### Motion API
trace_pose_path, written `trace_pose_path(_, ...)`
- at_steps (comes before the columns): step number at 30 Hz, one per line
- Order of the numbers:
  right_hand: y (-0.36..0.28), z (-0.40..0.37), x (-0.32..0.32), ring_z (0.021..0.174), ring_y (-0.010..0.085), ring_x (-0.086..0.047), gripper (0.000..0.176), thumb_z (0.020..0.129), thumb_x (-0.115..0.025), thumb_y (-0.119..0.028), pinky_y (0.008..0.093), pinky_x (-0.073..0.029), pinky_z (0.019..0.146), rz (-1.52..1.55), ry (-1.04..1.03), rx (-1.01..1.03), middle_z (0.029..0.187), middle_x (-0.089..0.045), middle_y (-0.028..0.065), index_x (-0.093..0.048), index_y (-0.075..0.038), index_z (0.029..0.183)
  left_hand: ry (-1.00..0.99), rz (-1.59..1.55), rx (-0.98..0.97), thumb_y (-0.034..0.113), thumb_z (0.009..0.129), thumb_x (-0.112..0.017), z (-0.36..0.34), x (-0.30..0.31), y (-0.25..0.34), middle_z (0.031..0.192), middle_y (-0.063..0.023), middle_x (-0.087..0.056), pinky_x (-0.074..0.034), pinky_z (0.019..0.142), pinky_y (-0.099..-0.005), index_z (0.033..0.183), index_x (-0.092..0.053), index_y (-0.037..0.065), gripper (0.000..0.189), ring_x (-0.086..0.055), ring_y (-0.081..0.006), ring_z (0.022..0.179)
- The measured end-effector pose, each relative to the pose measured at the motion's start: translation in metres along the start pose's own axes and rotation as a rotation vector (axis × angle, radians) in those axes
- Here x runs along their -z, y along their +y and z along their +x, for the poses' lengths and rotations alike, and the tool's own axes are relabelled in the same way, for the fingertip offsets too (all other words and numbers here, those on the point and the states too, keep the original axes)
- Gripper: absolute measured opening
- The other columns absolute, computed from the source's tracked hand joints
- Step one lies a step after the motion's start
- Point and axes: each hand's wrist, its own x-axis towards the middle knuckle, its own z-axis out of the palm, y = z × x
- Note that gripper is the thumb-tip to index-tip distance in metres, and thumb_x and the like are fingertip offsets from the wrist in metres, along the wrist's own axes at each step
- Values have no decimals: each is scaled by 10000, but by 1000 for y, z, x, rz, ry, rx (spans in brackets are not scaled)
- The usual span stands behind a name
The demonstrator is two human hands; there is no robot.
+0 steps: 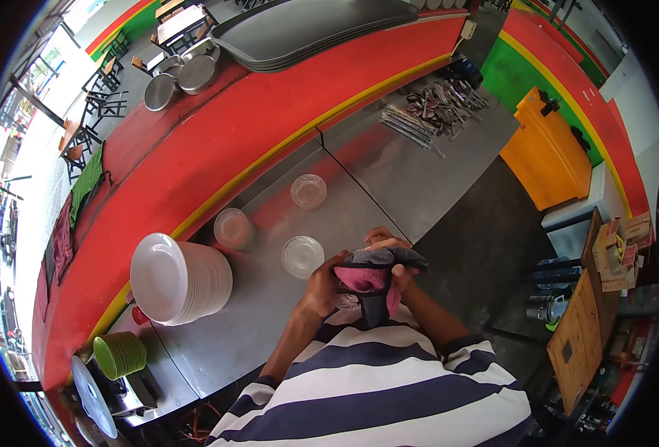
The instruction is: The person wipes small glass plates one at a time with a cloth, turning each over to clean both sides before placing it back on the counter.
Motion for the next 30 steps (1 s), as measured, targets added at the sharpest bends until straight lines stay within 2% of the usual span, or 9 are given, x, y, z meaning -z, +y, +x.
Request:
trace_pose_path(6, 24, -21, -7, 792, 264, -637, 518, 963, -505, -528, 381, -527, 790, 1037, 753, -650, 869, -663, 113, -615, -23, 994, -55, 31, -277, 442, 1049, -411, -2, 1, -12, 1240, -110, -596, -397, 1068, -463, 1251, -518, 61, 445, -549, -217, 1230)
trace_pose_path(8, 13, 9, -14, 771, 259, -641, 512, 995, -446, -515, 380, -535, 736, 785, 633, -610, 859, -655, 117, -619, -33, 995, -122, 198, -452, 501, 1045, -407, 3, 7, -25, 1219, -94, -594, -373, 1067, -487, 1203, -532, 85, 463, -537, -209, 1231)
trace_pose_path(9, 20, 9, -10, 767, 264, -643, 517, 999, -431, -519, 378, -535, 732, 638, 589, -583, 860, -656, 116, -619, -37, 991, -45, 263, -439, 467, 1071, -390, -9, -15, -18, 1125, -54, -602, -410, 1024, -394, 1111, -545, 66, 431, -554, -144, 1130)
trace_pose_path(13, 33, 0, -9, 823, 247, -652, 468, 998, -480, -468, 357, -525, 753, 685, 552, -584, 900, -669, 109, -630, -27, 1035, 136, 820, -680, 326, 1100, -399, 9, 15, -38, 844, 8, -467, -394, 719, -267, 1047, -556, 38, 332, -440, -84, 805)
trace_pose_path(15, 35, -4, -13, 845, 212, -646, 380, 973, -566, -365, 343, -517, 781, 145, 659, -641, 918, -673, 97, -629, -5, 1076, 207, 765, -777, 286, 1101, -412, 19, 16, -43, 768, 32, -396, -330, 613, -251, 982, -554, 20, 325, -356, -61, 726)
trace_pose_path(16, 35, -5, -13, 856, 195, -643, 348, 961, -608, -314, 336, -513, 795, -131, 699, -655, 926, -674, 91, -628, 6, 1096, 230, 704, -719, 287, 1102, -410, 23, 21, -46, 771, 33, -421, -345, 616, -246, 991, -563, 17, 329, -372, -57, 724)
trace_pose_path(19, 27, 3, -1, 867, 139, -621, 292, 907, -694, -156, 305, -502, 804, -467, 179, -327, 947, -678, 68, -620, 28, 1122, 252, 538, -589, 286, 1102, -410, 27, 25, -44, 795, 35, -497, -389, 628, -229, 1031, -586, 10, 335, -422, -41, 729)
trace_pose_path(22, 15, 7, 11, 854, 122, -604, 274, 885, -719, -124, 283, -492, 800, -283, -19, -485, 935, -672, 52, -617, 32, 1087, 194, 458, -518, 281, 1100, -422, 25, 21, -41, 857, 32, -575, -442, 672, -217, 1090, -604, 6, 331, -482, -27, 769)
trace_pose_path(30, 78, -25, 53, 875, 120, -606, 220, 921, -700, -105, 275, -494, 800, -462, 399, -634, 939, -665, 40, -622, 10, 1092, 224, 234, -325, 341, 1089, -419, 40, 17, -51, 1030, -53, -698, -568, 886, -334, 1129, -604, 34, 360, -673, -133, 925)
